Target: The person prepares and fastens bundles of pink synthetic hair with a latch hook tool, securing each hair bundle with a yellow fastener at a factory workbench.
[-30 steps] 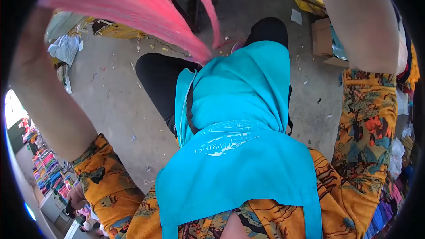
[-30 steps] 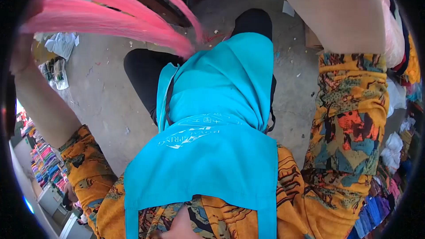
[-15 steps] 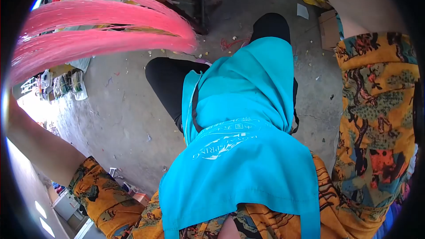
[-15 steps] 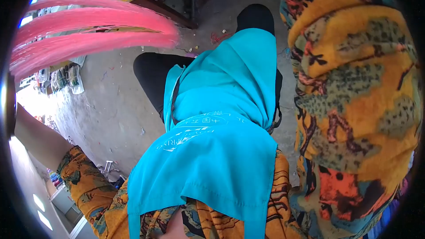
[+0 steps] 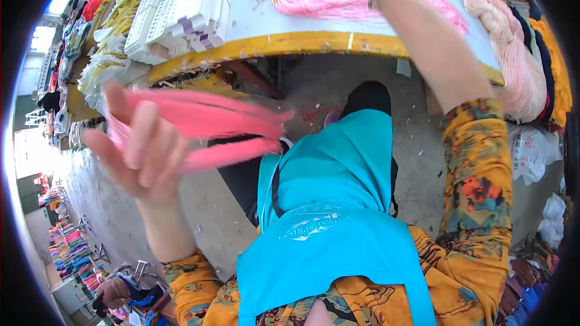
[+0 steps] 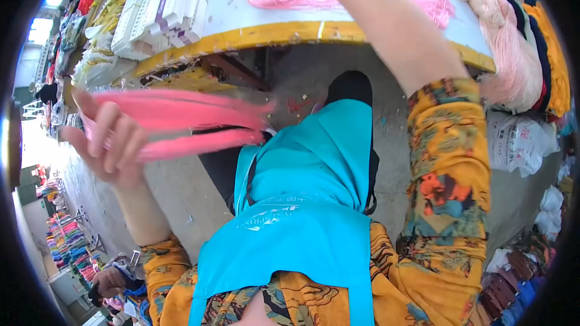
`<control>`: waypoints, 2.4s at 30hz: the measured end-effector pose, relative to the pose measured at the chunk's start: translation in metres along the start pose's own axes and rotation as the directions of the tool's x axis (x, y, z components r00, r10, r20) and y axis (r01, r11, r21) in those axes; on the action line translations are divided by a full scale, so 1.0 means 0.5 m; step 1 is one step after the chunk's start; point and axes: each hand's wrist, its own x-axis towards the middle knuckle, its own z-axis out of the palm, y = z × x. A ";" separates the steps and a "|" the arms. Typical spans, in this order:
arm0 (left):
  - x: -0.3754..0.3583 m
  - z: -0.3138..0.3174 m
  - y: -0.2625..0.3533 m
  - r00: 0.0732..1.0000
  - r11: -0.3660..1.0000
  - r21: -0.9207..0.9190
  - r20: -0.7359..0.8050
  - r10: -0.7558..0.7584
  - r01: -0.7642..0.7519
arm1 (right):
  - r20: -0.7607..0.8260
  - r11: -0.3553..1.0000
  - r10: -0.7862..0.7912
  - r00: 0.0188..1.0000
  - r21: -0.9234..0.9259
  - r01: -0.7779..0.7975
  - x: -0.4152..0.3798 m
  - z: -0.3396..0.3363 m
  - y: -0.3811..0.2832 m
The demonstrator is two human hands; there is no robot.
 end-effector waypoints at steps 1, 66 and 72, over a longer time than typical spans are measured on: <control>-0.005 -0.002 -0.018 1.000 0.998 -0.068 -0.019 0.006 -0.007 | 0.289 0.969 0.123 0.949 0.171 -0.178 -0.003 0.055 0.050; -0.112 -0.115 -0.058 0.986 0.947 -0.276 -0.037 0.162 -0.165 | -0.089 0.620 0.766 0.636 0.361 -0.696 -0.283 0.022 0.180; -0.103 -0.099 -0.065 0.987 0.951 -0.266 -0.025 0.157 -0.157 | -0.072 0.798 0.595 0.800 0.172 -0.578 -0.240 0.023 0.130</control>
